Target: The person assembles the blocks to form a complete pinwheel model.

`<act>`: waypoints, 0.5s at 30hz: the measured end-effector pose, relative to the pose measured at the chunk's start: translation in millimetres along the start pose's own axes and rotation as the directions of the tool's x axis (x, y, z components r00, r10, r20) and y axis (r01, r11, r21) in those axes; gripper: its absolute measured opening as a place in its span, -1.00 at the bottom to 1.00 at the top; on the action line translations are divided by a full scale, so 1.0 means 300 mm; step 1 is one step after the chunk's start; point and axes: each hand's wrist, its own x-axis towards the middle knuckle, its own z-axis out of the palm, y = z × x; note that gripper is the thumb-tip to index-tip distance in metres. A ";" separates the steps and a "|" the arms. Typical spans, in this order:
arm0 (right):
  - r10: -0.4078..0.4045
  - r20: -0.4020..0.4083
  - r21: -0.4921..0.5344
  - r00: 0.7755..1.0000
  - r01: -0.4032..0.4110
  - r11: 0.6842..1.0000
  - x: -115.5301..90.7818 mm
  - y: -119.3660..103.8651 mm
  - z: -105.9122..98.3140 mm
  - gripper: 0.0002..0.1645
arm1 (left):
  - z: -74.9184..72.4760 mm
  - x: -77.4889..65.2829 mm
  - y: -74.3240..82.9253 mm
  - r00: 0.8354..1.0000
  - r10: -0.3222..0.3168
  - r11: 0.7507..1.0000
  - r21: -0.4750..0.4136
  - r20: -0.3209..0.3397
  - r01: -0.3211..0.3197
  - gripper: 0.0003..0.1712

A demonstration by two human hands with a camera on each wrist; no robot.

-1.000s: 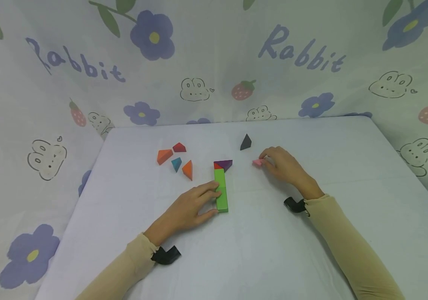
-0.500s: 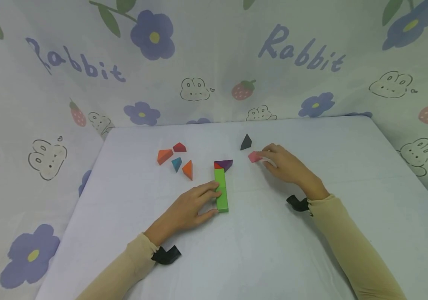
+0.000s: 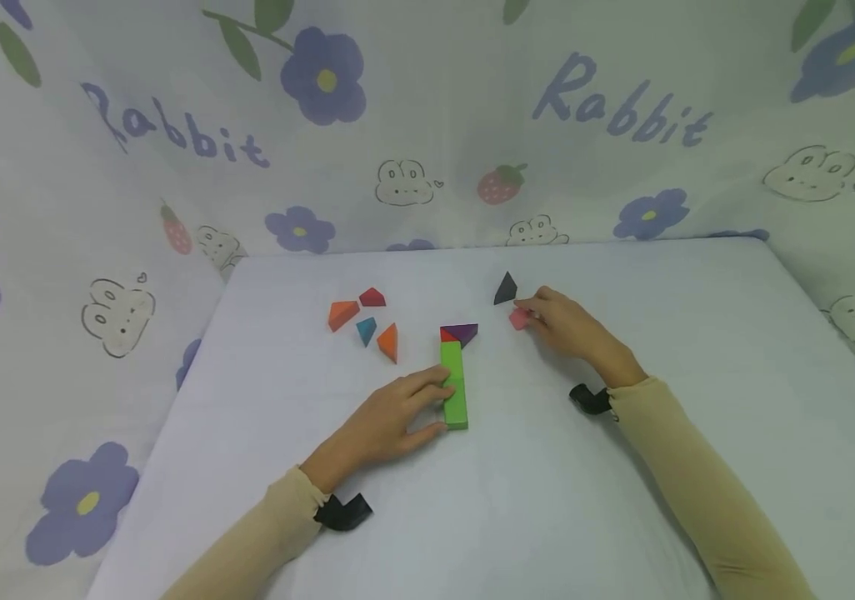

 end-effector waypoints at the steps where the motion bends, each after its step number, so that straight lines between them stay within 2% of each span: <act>1: -0.001 -0.001 -0.001 1.000 0.001 1.000 -0.001 0.002 0.000 -0.59 | 0.000 0.001 0.002 1.000 0.000 1.000 0.000 0.000 0.000 -0.47; 15: 0.064 -0.033 0.075 0.997 -0.062 0.995 -0.020 0.002 0.005 -0.76 | -0.004 0.001 0.002 1.000 0.011 1.000 0.002 -0.010 -0.011 -0.47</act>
